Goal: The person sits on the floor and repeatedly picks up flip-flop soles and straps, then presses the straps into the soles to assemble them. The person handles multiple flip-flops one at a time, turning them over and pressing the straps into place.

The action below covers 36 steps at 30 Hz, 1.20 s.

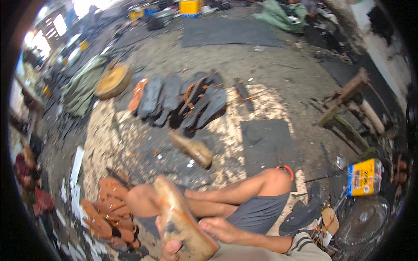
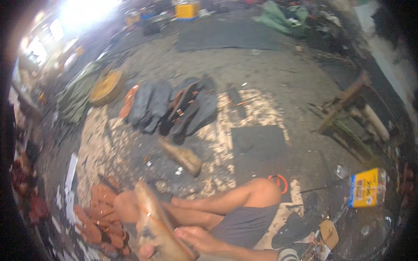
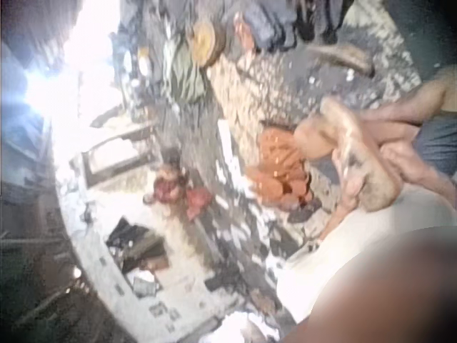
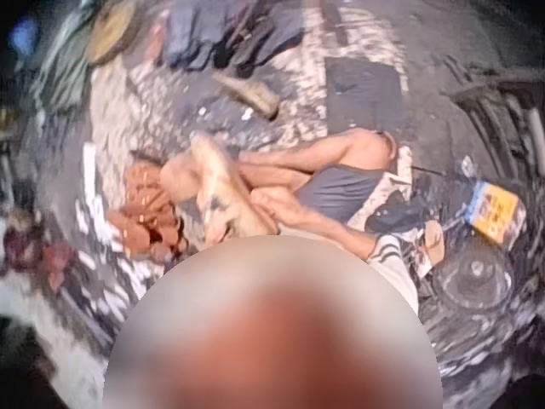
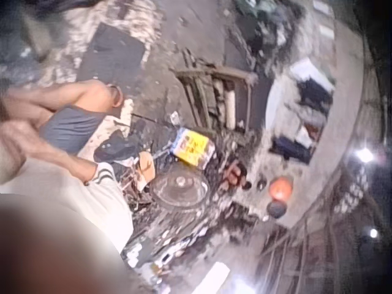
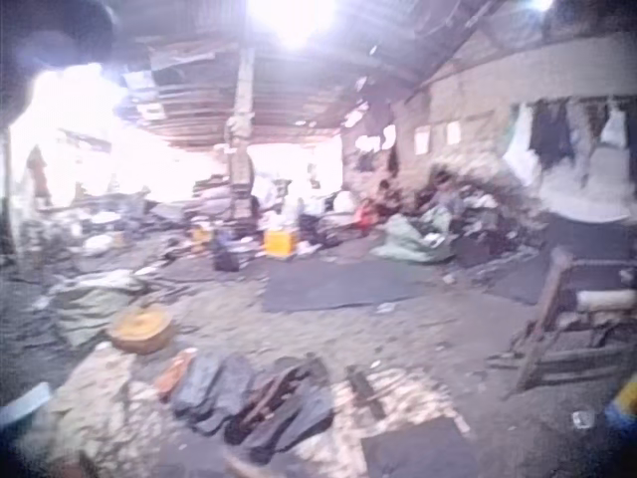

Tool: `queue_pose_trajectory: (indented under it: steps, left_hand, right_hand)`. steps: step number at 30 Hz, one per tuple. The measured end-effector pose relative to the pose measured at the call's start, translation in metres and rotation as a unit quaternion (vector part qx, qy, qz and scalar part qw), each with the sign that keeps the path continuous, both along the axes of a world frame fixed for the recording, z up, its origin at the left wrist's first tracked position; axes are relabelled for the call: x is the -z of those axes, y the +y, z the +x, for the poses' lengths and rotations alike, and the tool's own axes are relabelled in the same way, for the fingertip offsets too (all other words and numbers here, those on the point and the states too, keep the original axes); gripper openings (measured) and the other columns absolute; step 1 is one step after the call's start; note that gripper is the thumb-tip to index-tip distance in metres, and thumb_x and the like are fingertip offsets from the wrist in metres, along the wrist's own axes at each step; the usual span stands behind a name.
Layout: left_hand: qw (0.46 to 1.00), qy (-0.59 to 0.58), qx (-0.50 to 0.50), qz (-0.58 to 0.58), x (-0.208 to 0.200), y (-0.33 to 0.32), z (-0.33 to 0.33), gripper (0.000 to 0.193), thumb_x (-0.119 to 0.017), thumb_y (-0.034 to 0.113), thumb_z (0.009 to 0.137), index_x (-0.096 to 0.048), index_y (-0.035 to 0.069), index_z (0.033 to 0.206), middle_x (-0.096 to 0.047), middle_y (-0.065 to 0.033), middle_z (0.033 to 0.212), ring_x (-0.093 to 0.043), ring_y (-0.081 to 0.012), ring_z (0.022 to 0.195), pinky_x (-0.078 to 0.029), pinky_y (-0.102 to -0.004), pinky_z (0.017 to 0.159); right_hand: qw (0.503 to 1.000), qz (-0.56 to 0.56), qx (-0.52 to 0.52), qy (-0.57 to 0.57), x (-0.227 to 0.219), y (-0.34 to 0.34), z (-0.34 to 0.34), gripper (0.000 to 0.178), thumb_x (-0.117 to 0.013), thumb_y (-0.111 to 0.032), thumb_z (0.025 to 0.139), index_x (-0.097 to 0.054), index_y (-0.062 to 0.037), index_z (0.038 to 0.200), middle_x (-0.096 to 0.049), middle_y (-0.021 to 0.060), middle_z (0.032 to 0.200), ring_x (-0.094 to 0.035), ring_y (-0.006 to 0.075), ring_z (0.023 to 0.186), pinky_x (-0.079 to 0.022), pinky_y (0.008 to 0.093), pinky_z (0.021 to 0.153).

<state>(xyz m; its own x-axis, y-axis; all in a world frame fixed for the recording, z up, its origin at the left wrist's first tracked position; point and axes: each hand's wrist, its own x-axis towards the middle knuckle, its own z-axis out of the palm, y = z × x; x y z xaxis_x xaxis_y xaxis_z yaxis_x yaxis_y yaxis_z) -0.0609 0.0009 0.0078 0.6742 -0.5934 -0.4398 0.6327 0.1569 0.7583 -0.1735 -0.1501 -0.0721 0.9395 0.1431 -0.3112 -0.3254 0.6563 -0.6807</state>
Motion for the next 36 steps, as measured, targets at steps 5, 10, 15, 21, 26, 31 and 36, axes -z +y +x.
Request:
queue_pose_trajectory:
  steps: [5,10,15,21,26,31,36]
  left_hand:
    - [0.998,-0.044,0.002,0.042,0.025,-0.002,0.027,0.111,-0.085,0.037,0.067,-0.019,0.010,0.152,-0.042,-0.0165,0.143,-0.051,-0.0327,0.130,-0.045,-0.0473,0.110]
    - [0.995,-0.085,-0.015,0.039,0.017,-0.003,0.037,0.112,-0.084,0.037,0.067,-0.021,0.007,0.155,-0.041,-0.0185,0.148,-0.052,-0.0351,0.130,-0.046,-0.0483,0.110]
    - [0.984,-0.097,-0.088,-0.124,-0.008,-0.036,0.036,0.113,-0.082,0.037,0.068,-0.022,0.004,0.157,-0.040,-0.0204,0.153,-0.053,-0.0375,0.131,-0.048,-0.0492,0.110]
    - [0.964,-0.140,0.010,-0.226,-0.011,-0.058,0.068,0.083,-0.063,0.027,0.092,-0.023,0.002,0.160,-0.047,-0.0196,0.151,-0.054,-0.0296,0.134,-0.048,-0.0451,0.110]
    - [0.994,-0.050,0.042,-0.085,-0.004,-0.052,0.065,0.078,-0.064,0.022,0.095,-0.025,0.000,0.159,-0.053,-0.0153,0.144,-0.055,-0.0254,0.132,-0.046,-0.0417,0.111]
    - [0.983,-0.148,0.092,-0.063,0.008,-0.053,0.064,0.088,-0.064,0.016,0.096,-0.009,-0.001,0.162,-0.039,-0.0173,0.154,-0.045,-0.0258,0.142,-0.041,-0.0402,0.116]
    - [0.943,-0.318,0.094,0.037,0.010,-0.052,0.058,0.090,-0.063,0.003,0.093,-0.005,-0.004,0.161,-0.035,-0.0188,0.156,-0.041,-0.0270,0.144,-0.036,-0.0392,0.119]
  right_hand:
    - [0.984,0.124,0.084,0.101,0.021,0.039,-0.025,0.030,-0.049,-0.035,0.112,-0.065,-0.0101,0.106,-0.055,-0.0095,0.088,-0.047,-0.0002,0.077,-0.039,0.0209,0.066]
    - [0.993,0.055,0.018,0.099,0.014,0.013,-0.015,0.029,-0.051,-0.035,0.111,-0.063,-0.0109,0.101,-0.059,-0.0051,0.089,-0.054,0.0019,0.079,-0.045,0.0197,0.069]
    - [0.953,0.300,0.021,0.025,-0.043,-0.002,0.017,0.042,-0.047,-0.045,0.109,-0.055,-0.0078,0.128,-0.060,0.0059,0.110,-0.063,0.0180,0.101,-0.055,0.0358,0.087]
    - [0.934,0.332,0.072,-0.112,-0.079,-0.027,0.051,0.079,-0.061,-0.023,0.099,-0.015,-0.0074,0.161,-0.049,0.0164,0.145,-0.062,0.0304,0.122,-0.057,0.0532,0.101]
    - [0.972,-0.113,0.177,-0.102,-0.064,-0.037,0.062,0.085,-0.062,-0.014,0.097,-0.007,-0.0087,0.162,-0.043,0.0206,0.147,-0.046,0.0237,0.138,-0.043,0.0412,0.112]
    - [0.988,-0.036,0.135,-0.064,-0.054,-0.046,0.069,0.081,-0.061,-0.014,0.097,-0.009,-0.0096,0.159,-0.043,0.0218,0.146,-0.048,0.0250,0.133,-0.045,0.0398,0.108]
    - [0.981,-0.083,0.154,-0.080,-0.046,-0.045,0.080,0.069,-0.060,-0.016,0.098,-0.017,-0.0080,0.152,-0.047,0.0170,0.135,-0.052,0.0220,0.121,-0.046,0.0399,0.103]
